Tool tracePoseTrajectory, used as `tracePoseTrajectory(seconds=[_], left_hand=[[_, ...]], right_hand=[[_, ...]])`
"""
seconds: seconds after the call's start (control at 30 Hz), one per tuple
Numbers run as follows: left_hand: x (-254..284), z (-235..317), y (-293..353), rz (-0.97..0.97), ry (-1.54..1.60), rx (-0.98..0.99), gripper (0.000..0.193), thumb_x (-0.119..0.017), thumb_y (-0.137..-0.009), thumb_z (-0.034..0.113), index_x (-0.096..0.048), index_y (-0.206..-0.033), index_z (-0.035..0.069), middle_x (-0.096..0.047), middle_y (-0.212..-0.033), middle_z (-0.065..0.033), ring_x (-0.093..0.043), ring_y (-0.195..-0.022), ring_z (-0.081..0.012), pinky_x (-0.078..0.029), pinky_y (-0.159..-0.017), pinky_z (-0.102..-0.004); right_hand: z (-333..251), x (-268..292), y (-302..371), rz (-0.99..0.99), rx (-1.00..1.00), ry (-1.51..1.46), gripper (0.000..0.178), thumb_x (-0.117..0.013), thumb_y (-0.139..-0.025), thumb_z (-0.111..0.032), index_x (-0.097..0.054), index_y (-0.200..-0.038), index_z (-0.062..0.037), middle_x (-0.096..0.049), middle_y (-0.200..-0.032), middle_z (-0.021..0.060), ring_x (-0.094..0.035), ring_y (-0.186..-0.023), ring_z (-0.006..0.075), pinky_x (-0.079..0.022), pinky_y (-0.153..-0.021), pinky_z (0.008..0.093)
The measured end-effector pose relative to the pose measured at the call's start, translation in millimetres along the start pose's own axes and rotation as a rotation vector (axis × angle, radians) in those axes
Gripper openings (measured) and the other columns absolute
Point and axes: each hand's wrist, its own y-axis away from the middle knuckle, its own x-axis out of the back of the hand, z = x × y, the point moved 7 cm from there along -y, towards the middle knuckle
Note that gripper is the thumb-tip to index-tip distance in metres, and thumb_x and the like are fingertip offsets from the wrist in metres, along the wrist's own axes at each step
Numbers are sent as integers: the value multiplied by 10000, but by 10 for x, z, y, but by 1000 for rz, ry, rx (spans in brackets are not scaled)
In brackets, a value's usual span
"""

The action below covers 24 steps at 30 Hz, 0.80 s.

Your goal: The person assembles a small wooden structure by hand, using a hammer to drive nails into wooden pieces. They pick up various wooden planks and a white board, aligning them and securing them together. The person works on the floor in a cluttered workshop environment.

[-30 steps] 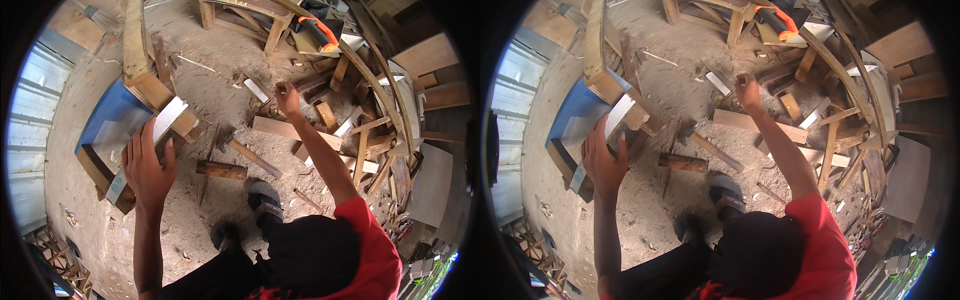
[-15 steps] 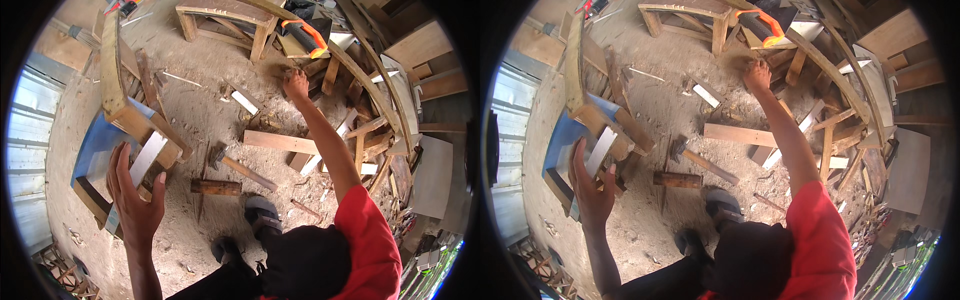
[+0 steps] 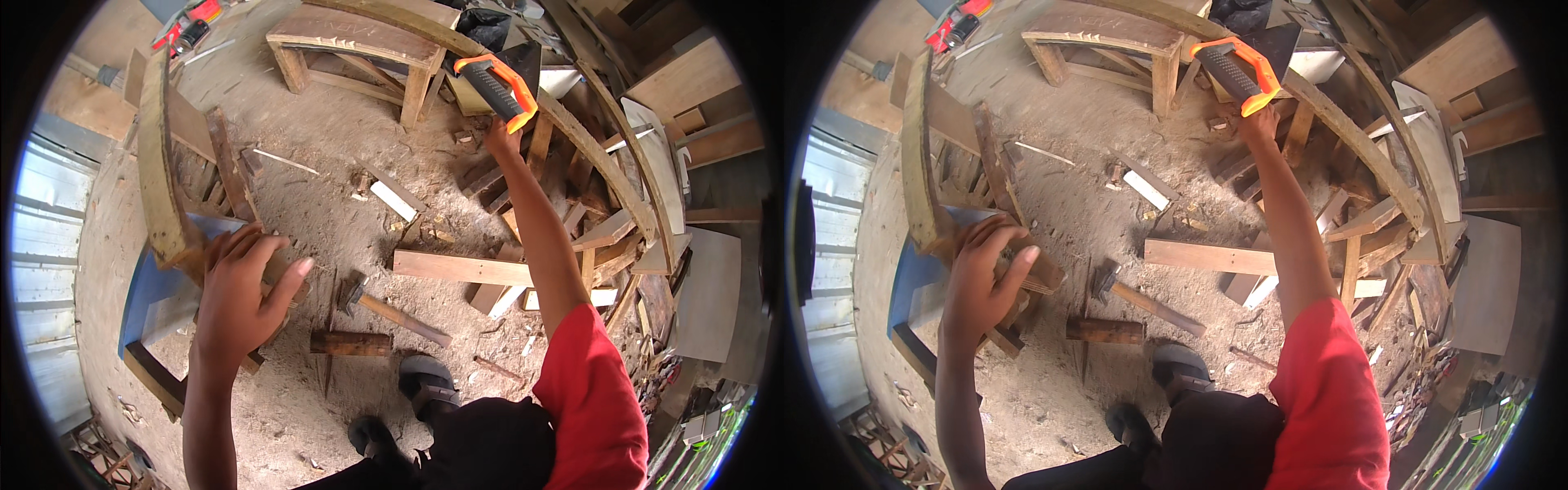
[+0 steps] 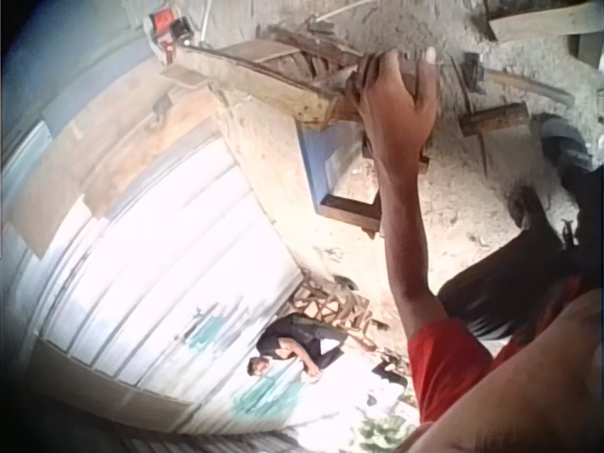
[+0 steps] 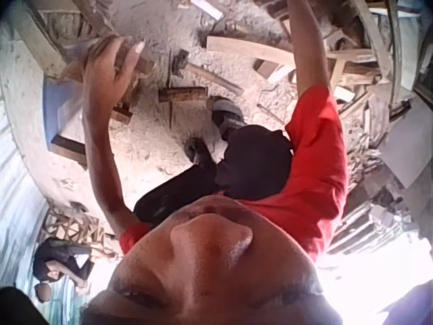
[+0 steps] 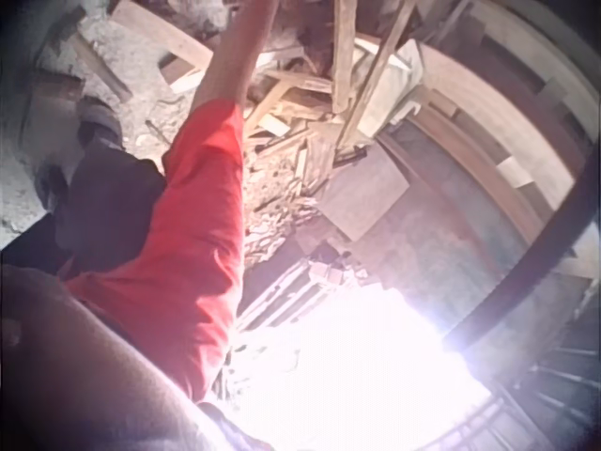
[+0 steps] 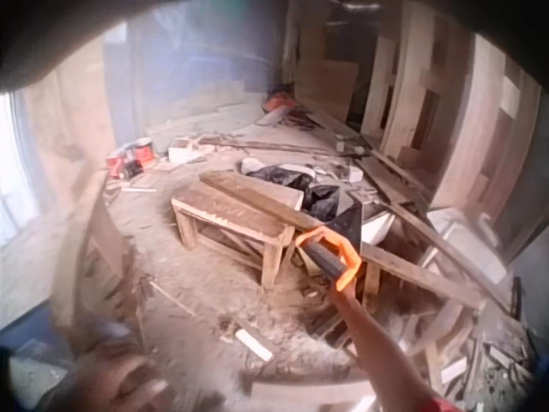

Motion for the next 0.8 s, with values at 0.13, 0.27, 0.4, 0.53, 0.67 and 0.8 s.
tracePoseTrajectory(seconds=[0.13,0.27,0.4,0.53,0.67,0.8], left_hand=[[-20,82,-70,-9,91,-3,319,-691,-936,265,-673,-1100,-9,-694,-1058,-199,-613,-1117,-390,-394,-1032,-492],[-18,66,-109,-10,109,-25,288,-579,-991,225,-672,-1105,-22,-686,-1105,-211,-608,-1130,-393,-416,-1027,-473],[112,-25,-52,48,227,23,346,-433,-1044,202,-672,-1097,-43,-685,-1101,-219,-612,-1124,-394,-447,-999,-463],[131,-38,-75,110,318,8,382,-393,-1053,201,-674,-1071,-56,-688,-1064,-223,-623,-1090,-397,-466,-972,-460],[193,-40,-28,94,232,9,434,-345,-1065,227,-681,-1097,-45,-673,-1142,-217,-616,-1132,-364,-442,-1022,-425],[162,-32,-66,143,266,-27,381,-391,-1054,197,-672,-1074,-60,-682,-1070,-218,-626,-1060,-377,-466,-963,-438]], right_hand=[[444,-254,-168,73,87,23,301,-596,-882,-140,-625,-1157,-21,-660,-1219,240,-591,-1200,439,-502,-988,533],[510,-389,-123,280,264,-57,195,-594,-928,-156,-666,-1069,-43,-669,-1142,245,-640,-1069,446,-524,-928,529],[247,-334,-44,294,210,-57,215,-614,-932,-152,-672,-1104,-37,-671,-1140,222,-638,-1063,427,-521,-925,512],[348,-227,-38,300,240,-15,243,-632,-930,-165,-679,-1138,-49,-680,-1129,189,-631,-1083,407,-506,-931,509],[27,-123,61,206,317,55,243,-660,-919,-188,-695,-1141,-96,-685,-1129,163,-627,-1103,382,-469,-963,518],[87,-76,77,119,337,23,231,-684,-908,-218,-704,-1124,-140,-689,-1127,147,-627,-1101,368,-439,-984,525]])
